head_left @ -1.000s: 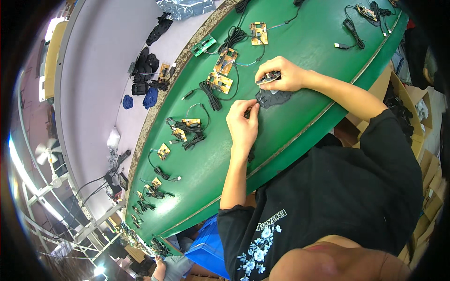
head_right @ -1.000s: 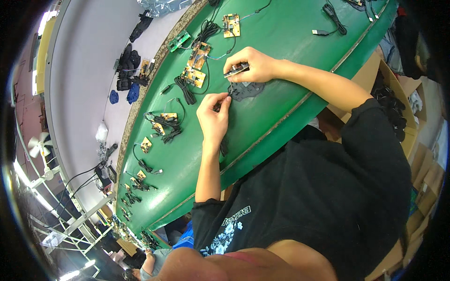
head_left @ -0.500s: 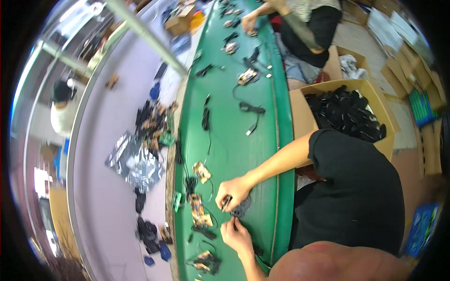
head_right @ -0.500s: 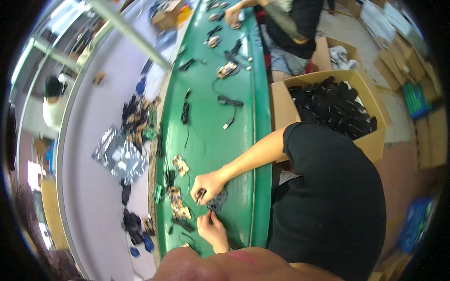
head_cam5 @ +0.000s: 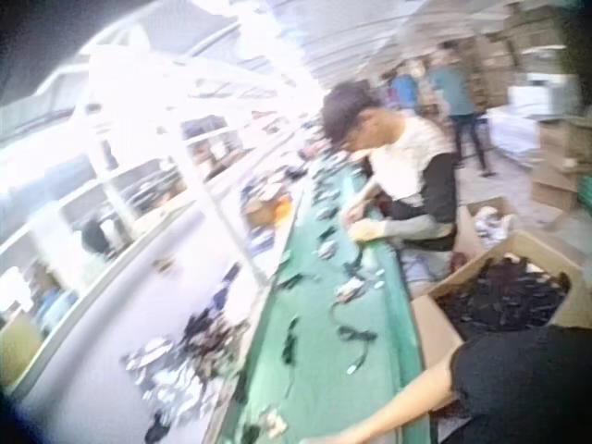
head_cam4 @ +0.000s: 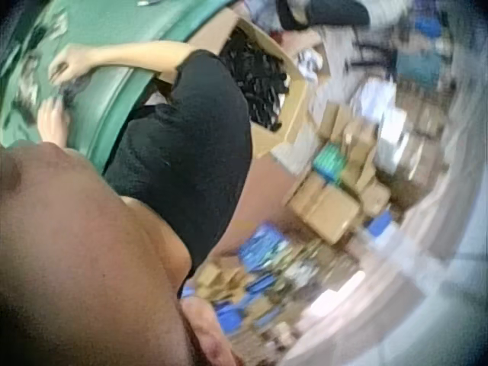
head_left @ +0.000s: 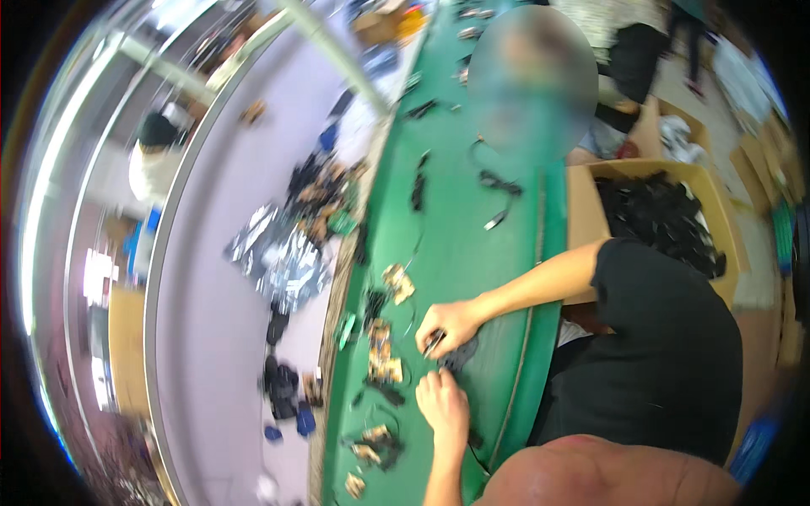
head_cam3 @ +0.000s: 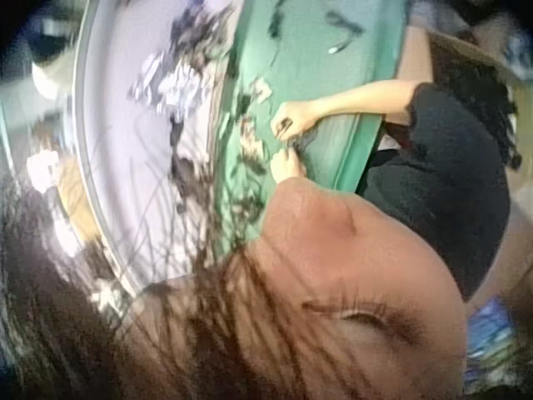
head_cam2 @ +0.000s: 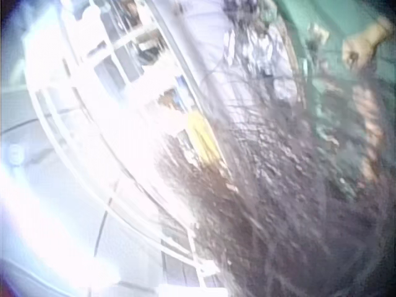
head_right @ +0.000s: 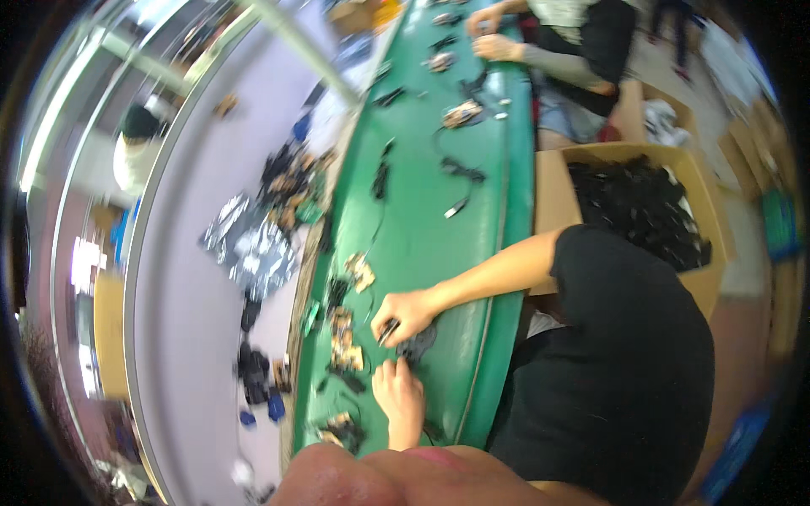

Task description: The person assembles electronic components and wires onto PCB boards, then places the assembled boards into plastic casings by hand.

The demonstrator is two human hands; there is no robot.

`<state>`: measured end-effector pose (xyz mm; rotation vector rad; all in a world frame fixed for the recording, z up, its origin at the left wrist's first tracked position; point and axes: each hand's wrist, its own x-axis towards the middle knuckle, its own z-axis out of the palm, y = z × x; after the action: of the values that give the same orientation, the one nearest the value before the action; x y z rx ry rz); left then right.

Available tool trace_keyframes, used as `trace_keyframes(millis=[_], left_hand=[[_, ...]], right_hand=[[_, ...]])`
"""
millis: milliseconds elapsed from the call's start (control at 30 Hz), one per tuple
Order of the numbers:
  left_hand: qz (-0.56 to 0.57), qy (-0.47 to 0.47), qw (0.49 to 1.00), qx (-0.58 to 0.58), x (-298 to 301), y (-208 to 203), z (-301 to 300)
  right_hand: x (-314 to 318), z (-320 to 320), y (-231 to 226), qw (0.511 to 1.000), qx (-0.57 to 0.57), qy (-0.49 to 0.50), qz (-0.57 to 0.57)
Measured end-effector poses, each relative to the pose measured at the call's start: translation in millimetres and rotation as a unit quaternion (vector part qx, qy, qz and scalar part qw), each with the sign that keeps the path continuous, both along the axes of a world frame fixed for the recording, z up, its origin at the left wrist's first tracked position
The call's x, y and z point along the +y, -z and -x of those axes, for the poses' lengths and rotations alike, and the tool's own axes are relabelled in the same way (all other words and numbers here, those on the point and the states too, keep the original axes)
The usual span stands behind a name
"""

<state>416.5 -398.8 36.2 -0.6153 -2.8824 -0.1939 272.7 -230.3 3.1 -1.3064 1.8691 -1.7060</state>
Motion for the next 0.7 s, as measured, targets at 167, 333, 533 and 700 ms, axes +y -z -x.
trace_keyframes(millis=[167,333,533,700], left_hand=[[0.087,0.049,0.995,-0.005,4.8,-3.0,-1.9],[0.190,0.055,0.980,-0.028,7.5,-3.8,-11.9],[0.173,-0.008,0.982,-0.072,14.6,-12.2,-17.9],[-0.154,-0.084,0.981,0.077,16.7,7.7,-7.0]], right_hand=[[10.5,-5.7,-2.4,0.999,0.035,0.033,-0.020],[4.9,-1.8,-3.2,0.998,0.046,0.016,-0.031],[12.9,10.3,-15.3,0.995,0.059,0.027,-0.081],[11.2,14.0,-8.3,0.995,0.094,0.015,-0.039]])
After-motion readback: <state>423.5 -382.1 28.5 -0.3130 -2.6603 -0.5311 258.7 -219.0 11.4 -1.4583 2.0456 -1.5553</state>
